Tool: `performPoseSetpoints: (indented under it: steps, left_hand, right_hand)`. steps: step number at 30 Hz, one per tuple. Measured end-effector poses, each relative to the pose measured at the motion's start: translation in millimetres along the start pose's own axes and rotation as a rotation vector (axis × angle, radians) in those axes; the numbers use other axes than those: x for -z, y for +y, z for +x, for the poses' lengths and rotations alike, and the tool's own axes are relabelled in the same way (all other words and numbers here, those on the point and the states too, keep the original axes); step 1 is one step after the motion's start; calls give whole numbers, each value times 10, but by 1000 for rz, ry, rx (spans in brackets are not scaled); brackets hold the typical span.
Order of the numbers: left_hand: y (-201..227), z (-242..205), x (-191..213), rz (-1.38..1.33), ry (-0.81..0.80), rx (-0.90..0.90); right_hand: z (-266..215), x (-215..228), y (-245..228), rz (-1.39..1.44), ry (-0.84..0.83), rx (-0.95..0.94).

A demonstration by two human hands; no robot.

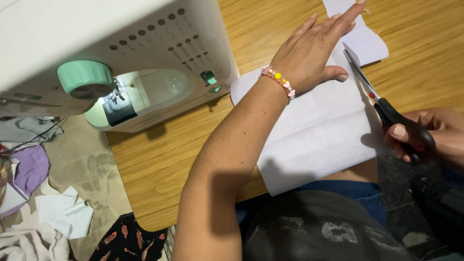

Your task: The person cuts a piece of white fabric using scissors on a wooden table. They trim the edges and remove a strip of fabric, then place the cut piece aside.

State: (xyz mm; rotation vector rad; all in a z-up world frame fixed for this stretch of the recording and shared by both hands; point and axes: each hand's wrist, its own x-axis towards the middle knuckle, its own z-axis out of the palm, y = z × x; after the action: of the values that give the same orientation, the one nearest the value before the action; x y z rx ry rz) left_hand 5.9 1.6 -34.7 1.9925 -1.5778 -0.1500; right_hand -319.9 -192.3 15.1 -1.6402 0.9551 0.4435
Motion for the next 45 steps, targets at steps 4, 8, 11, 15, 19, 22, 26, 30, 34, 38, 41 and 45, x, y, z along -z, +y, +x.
performPoseSetpoints:
  steps: [4,8,11,15,19,22,26,30,34,38,41,45]
  left_hand:
    - [9,-9,7,9,0,4]
    - [9,-2,0,14,1,1]
    - [20,-3,21,8,-2,0]
    - [13,-10,9,17,5,-6]
    - [-2,-5,5,14,6,-13]
    - [10,-11,21,-8,0,-9]
    - [7,-21,14,2,3,-9]
    - [0,-20,4,5,11,-11]
    - [6,3,15,13,0,-1]
    - [14,-9,1,21,8,-3]
    - [2,-6,17,16,7,-4]
    - [-1,4,2,19,-3,-5]
  right_hand:
    - [24,-5,86,0,3,27]
    - [155,66,289,2,-49,146]
    - [153,69,204,36,-67,130]
    - [111,14,50,-5,6,133]
    - [94,24,-203,-88,-51,107]
    - [119,-14,-198,-52,-35,49]
    - [212,0,-34,18,-51,97]
    - [140,-63,-141,1,-8,93]
    - [174,-43,-171,-23,-64,81]
    - [212,-54,-126,43,-18,116]
    - [198,-69,-231,34,-8,92]
    - [288,-10,-121,60,-46,94]
